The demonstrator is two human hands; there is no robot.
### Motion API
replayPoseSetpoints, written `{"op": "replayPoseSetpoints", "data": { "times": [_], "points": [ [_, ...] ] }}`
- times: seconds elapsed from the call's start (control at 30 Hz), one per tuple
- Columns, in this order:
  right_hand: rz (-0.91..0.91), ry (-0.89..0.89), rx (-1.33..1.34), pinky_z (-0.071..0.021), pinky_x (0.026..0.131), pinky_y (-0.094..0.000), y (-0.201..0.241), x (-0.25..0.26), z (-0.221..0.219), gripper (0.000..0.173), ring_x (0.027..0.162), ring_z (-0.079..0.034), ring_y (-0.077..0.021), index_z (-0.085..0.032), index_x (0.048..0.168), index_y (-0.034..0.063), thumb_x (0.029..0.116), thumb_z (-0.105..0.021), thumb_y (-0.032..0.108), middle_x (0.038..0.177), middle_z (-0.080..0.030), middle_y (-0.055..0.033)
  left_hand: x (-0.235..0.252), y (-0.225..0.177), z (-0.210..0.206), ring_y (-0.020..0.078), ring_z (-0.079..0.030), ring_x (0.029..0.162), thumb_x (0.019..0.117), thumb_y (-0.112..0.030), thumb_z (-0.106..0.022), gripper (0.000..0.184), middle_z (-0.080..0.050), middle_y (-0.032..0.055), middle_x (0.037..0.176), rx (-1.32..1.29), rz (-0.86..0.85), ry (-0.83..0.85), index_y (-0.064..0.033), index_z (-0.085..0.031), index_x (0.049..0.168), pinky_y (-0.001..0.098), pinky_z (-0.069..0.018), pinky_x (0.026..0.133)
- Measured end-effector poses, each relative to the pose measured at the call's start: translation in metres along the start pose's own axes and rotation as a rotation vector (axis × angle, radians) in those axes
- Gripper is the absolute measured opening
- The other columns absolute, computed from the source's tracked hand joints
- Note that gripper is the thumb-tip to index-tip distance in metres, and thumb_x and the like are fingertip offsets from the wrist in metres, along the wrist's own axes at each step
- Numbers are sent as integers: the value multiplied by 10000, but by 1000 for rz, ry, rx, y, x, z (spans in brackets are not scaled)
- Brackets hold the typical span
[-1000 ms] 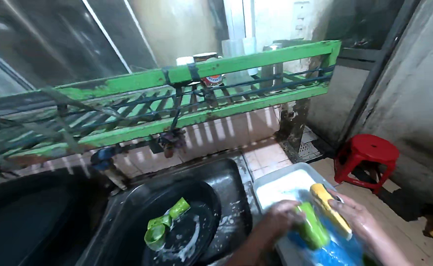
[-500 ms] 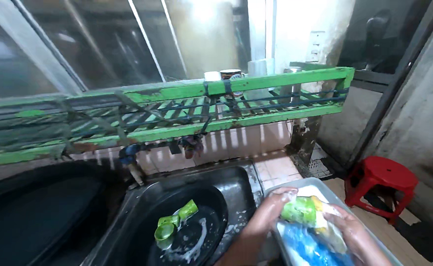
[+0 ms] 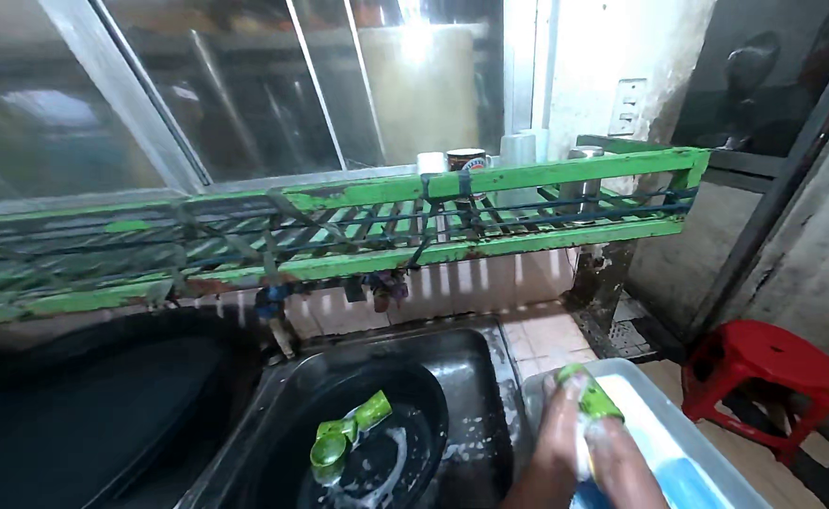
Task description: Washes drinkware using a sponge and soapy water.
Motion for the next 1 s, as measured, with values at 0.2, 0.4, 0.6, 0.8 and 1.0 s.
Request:
{"op": "replayPoseSetpoints", "data": {
  "times": [0.2,0.4,0.6,0.8,1.0],
  "points": [
    [-206,-72,382,-539,933,-306,-41,-1,0,313,1023,-656,-132,-579,1242,-102,968,-496,24,1094,-676,-134,-8,20,0,240,-631,1079,1052,-188,-561,514,-589,205,1285,64,27,-103,-36,-354,1497,414,-548,911],
    [43,-52,-59,-333,1214,-425,-7,4,1,382,1327,-572,-300,-560,1326,-167,989,-489,-1,1327,-636,-264,-1,4,-6,219,-631,1079,1093,-202,-458,434,-612,190,1261,18,45,54,5,-403,1471,371,-533,935],
    [18,21,-109,-411,1158,-424,-39,5,-3,394,1255,-623,-272,-601,1319,-106,991,-574,109,1284,-671,-225,-8,26,-6,255,-657,1029,992,-160,-667,597,-618,226,1224,74,49,-218,7,-367,1481,407,-564,886],
    [-295,96,602,-585,858,-349,-4,-13,31,522,1020,-681,-155,-516,1453,6,935,-460,48,1259,-672,-121,28,-17,27,295,-663,1059,985,-211,-677,658,-607,215,1275,96,-84,-147,-104,-335,1537,471,-585,859],
    [151,-102,-70,-345,1209,-505,-3,13,57,552,1462,-431,-353,-539,1451,-38,986,-480,255,1535,-483,-239,-16,-7,-18,254,-596,1264,851,-198,-722,703,-602,183,1374,1175,-292,161,17,-460,1466,419,-494,1075]
  ]
}}
Point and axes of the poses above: each hand's wrist, its own x-axis towards the middle knuckle, its own z-axis out of the back of the hand, y = z × x, the point moved 5 cm from there along x, towards the middle knuckle
